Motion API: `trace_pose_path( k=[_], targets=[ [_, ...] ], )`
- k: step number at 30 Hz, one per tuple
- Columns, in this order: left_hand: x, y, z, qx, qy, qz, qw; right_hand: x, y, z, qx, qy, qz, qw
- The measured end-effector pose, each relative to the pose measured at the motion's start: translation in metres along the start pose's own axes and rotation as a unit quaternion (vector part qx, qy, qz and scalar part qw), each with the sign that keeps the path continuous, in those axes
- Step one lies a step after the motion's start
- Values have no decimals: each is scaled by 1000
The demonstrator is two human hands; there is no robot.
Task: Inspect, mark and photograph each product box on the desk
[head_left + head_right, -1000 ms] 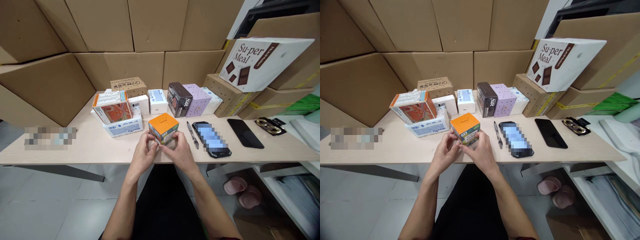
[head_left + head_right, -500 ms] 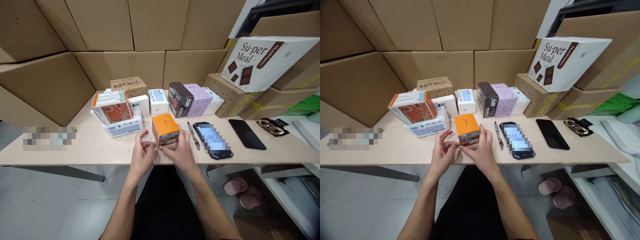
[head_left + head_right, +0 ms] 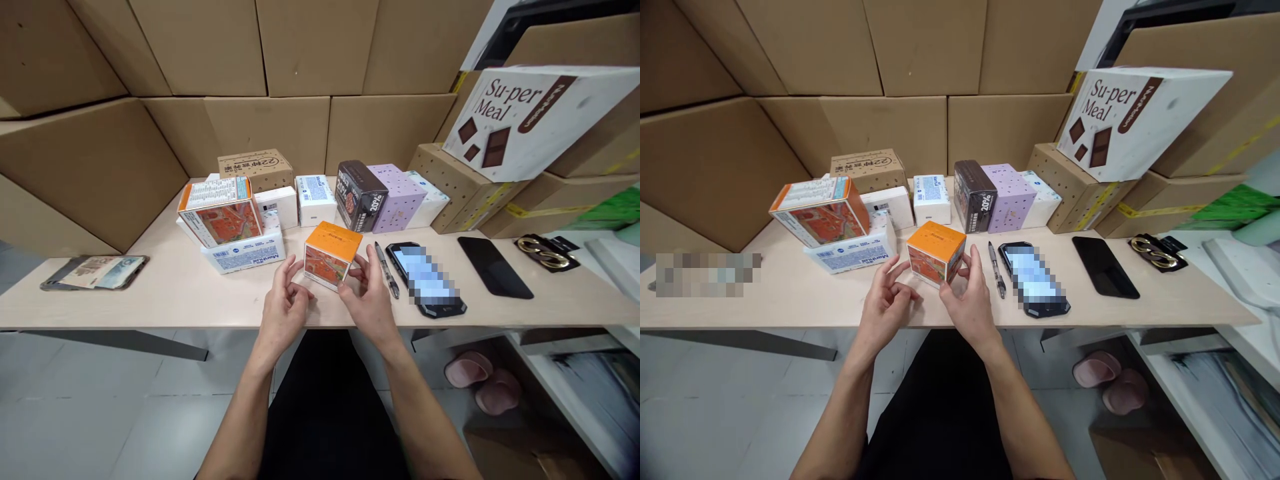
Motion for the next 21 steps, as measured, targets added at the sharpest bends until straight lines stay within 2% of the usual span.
trace_pose_path(
  k=[5, 9, 13, 18, 21],
  targets=[
    [3, 4, -7, 22, -24, -66, 997, 0, 3, 0, -66, 7, 16, 998],
    [6, 9, -12, 60, -46, -105, 992, -1, 5, 7, -48, 15, 32, 998],
    [7, 11, -11, 86, -59, -87, 991, -2, 5, 11, -15, -3, 46, 999],
    [7, 9, -9, 114, -61, -60, 990, -4, 3, 16, 17, 8, 30, 999],
    [6, 8, -8, 111, -57, -43, 991, -4, 1, 17, 29, 8, 50, 998]
  ],
)
Point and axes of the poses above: each hand's wrist, its own x-axis away from the middle knuckle, its own y-axis out of the back of the hand, z = x × y, the point moved 2 cm from there along -x, towards the middle knuckle, and after that the axes turned 3 degrees about -x, right-handed, at the moved point
